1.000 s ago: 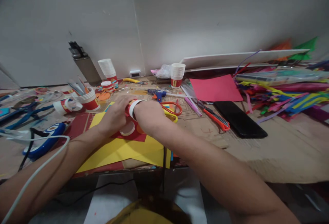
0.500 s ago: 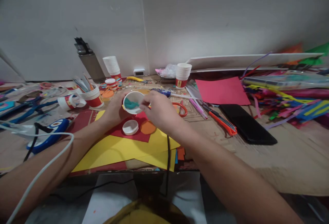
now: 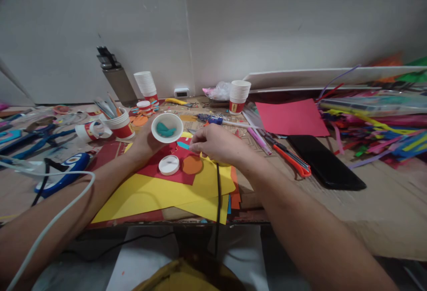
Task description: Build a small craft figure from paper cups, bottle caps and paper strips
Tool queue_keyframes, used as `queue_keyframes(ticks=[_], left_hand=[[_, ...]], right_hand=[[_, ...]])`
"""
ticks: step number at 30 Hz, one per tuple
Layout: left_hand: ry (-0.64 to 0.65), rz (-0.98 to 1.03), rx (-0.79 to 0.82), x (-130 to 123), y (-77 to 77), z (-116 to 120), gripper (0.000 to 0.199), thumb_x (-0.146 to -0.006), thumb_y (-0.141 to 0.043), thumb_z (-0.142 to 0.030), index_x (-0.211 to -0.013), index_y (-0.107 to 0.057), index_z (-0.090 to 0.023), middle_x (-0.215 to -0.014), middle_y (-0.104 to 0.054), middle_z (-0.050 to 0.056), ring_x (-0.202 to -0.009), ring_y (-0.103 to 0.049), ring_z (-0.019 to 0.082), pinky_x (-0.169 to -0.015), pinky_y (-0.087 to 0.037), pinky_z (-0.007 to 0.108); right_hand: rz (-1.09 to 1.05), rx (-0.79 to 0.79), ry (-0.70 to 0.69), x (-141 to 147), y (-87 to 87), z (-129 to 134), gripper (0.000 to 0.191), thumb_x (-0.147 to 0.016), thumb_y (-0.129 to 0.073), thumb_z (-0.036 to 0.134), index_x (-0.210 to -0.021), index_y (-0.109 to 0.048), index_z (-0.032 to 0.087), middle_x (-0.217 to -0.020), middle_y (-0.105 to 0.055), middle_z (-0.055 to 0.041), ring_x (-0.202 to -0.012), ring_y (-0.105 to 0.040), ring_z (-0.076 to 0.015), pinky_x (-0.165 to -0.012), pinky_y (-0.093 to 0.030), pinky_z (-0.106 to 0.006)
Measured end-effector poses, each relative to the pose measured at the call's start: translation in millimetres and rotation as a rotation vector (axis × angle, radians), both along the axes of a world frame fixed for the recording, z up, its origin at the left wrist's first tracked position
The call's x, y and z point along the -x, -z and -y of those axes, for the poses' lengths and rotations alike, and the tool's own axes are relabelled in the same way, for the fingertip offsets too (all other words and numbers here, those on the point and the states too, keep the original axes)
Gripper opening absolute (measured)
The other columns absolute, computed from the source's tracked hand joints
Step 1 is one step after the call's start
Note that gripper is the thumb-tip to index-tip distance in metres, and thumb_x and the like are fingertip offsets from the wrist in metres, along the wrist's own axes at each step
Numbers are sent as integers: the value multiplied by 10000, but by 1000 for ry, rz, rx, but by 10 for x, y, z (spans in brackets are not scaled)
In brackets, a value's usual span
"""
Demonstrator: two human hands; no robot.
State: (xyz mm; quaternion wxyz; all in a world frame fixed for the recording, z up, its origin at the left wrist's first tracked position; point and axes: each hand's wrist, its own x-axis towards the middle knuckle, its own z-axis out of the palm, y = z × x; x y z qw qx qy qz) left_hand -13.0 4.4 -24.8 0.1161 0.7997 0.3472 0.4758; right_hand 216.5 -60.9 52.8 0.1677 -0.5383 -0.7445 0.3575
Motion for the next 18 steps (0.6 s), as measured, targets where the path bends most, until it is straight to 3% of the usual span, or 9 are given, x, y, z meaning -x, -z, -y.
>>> queue_keyframes(ticks=[9,15,18], left_hand=[[49,20,3,-11,1,20,522,-748,-709,-310,-1215,-478,-269,-1173,-614,80,-1038,-622,227,-916,-541,440],[12,-20,-27,-10,-9,27,551,-711,-746,-317,-1198,-493,-276,-1177,-613,81,-1044,-614,248,-919,-536,460],[1,-46,-46,-5,3,8,576,-704,-751,-308,-1213,-483,-273,-1173,-614,83,-1036,-614,246,-911,-533,455]], right_hand=[[359,-87,-177,40,144,-7,148,-755,-607,279,-740,-738,212,-647,-669,3,-547,-540,-117,-476,-302,-241],[229,-240,-12,77,63,79,200,-840,-570,307,-754,-712,196,-640,-652,1,-556,-526,-108,-505,-313,-238],[88,-468,59,128,35,132,200,-873,-557,274,-767,-695,175,-669,-651,-5,-585,-525,-105,-544,-338,-234]])
